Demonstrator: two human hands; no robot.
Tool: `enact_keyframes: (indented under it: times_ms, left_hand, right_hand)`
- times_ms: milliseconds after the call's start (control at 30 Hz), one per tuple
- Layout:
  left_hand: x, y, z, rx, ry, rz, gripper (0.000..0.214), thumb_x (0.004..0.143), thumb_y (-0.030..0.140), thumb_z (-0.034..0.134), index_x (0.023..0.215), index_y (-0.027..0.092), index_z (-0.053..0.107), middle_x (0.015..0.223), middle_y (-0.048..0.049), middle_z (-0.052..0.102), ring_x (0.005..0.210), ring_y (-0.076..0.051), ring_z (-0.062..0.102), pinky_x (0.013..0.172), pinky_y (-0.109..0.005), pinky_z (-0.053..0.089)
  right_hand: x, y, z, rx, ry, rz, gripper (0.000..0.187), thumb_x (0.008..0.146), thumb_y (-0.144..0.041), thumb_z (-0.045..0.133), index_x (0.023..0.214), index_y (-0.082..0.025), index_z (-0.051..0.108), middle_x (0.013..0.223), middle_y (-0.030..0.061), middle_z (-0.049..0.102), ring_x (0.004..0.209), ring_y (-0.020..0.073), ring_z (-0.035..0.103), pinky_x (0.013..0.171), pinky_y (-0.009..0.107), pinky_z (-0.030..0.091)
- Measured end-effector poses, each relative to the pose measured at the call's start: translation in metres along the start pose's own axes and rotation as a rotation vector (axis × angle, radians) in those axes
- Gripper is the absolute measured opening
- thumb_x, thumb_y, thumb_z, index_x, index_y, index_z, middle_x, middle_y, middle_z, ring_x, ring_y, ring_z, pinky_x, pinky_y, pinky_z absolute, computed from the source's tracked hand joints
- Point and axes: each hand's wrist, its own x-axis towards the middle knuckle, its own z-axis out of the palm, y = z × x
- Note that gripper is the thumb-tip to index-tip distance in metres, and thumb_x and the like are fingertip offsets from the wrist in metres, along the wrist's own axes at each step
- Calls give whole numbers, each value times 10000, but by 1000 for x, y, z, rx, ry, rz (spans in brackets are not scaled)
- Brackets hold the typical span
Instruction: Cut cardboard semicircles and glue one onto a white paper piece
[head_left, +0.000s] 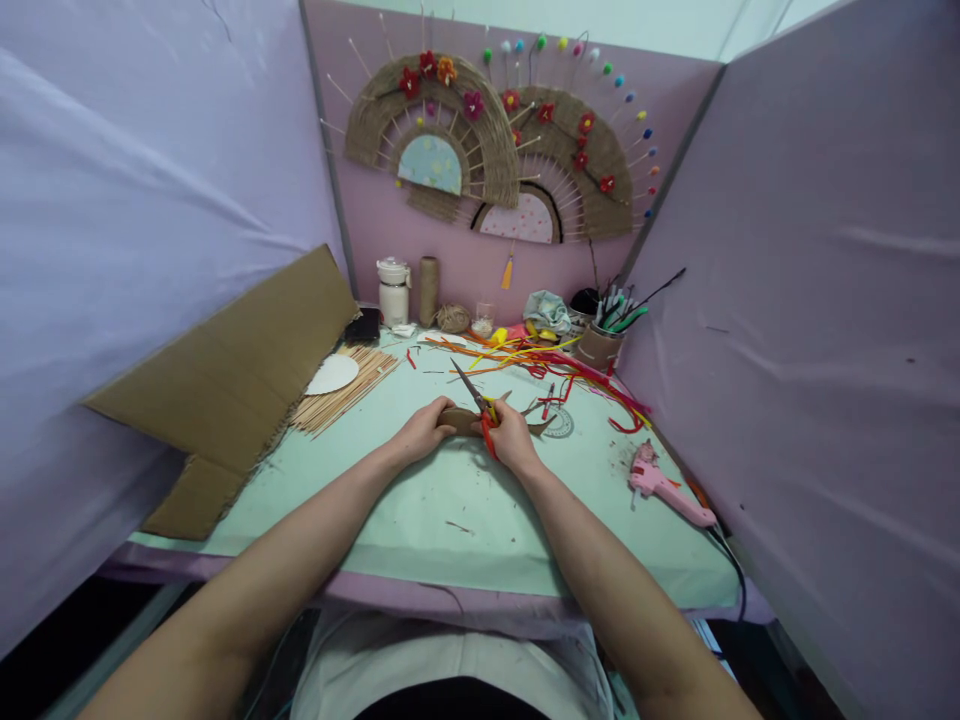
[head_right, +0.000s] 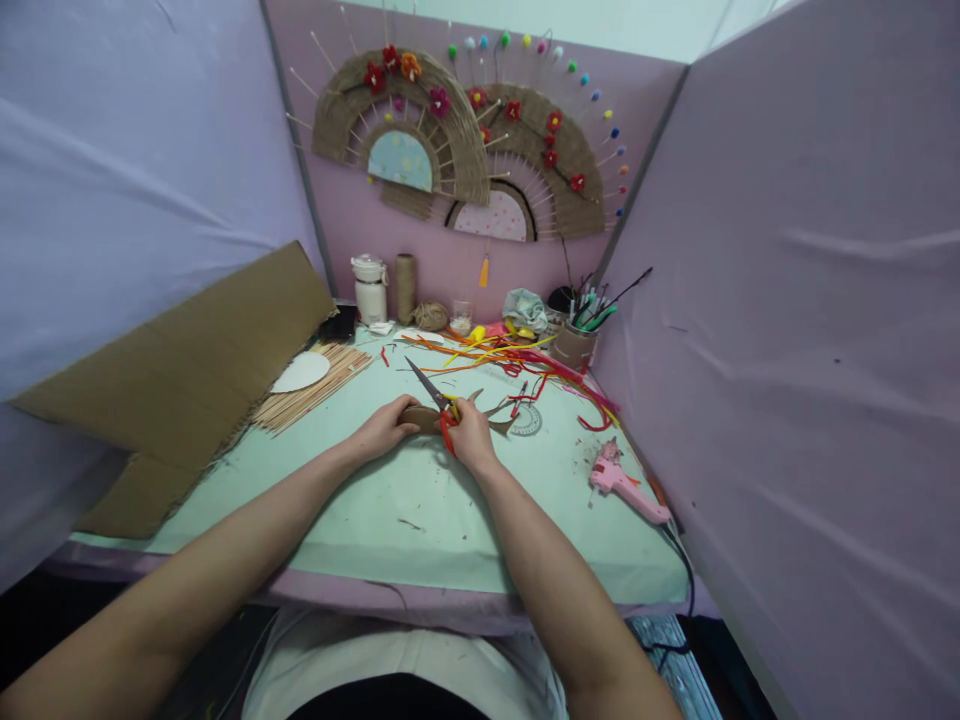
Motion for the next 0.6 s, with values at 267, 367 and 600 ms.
enact_keyframes:
  times_ms: [267,367,600]
  left_hand:
    - [-1,1,1,-24,-9,15,89,689,210,610,773,201,582,794,-16,650,792,-202,571,746,-308,434]
    - [1,-1,2,-28,-10,1,90,673,218,630,745,198,578,735,-2,622,746,-192,545,718,-306,428]
    - [-1,6,-10,-97,-45,-40,191,659,297,635,811,186,603,745,2,632,721,-187,557,677,-298,438]
  right_hand:
    - [-4,-1,0,18,16,-17,213,644,-313,687,640,-240,487,678,-25,560,661,176,482,632,287,366]
    - [-4,0,0,20,7,2,213,616,-279,705,629,-237,496,640,-38,533,641,168,468,618,280,358]
    - [-2,-5,-5,132,-61,34,237,624,-374,739,707,-219,581,713,-16,635,672,175,540,623,286,421]
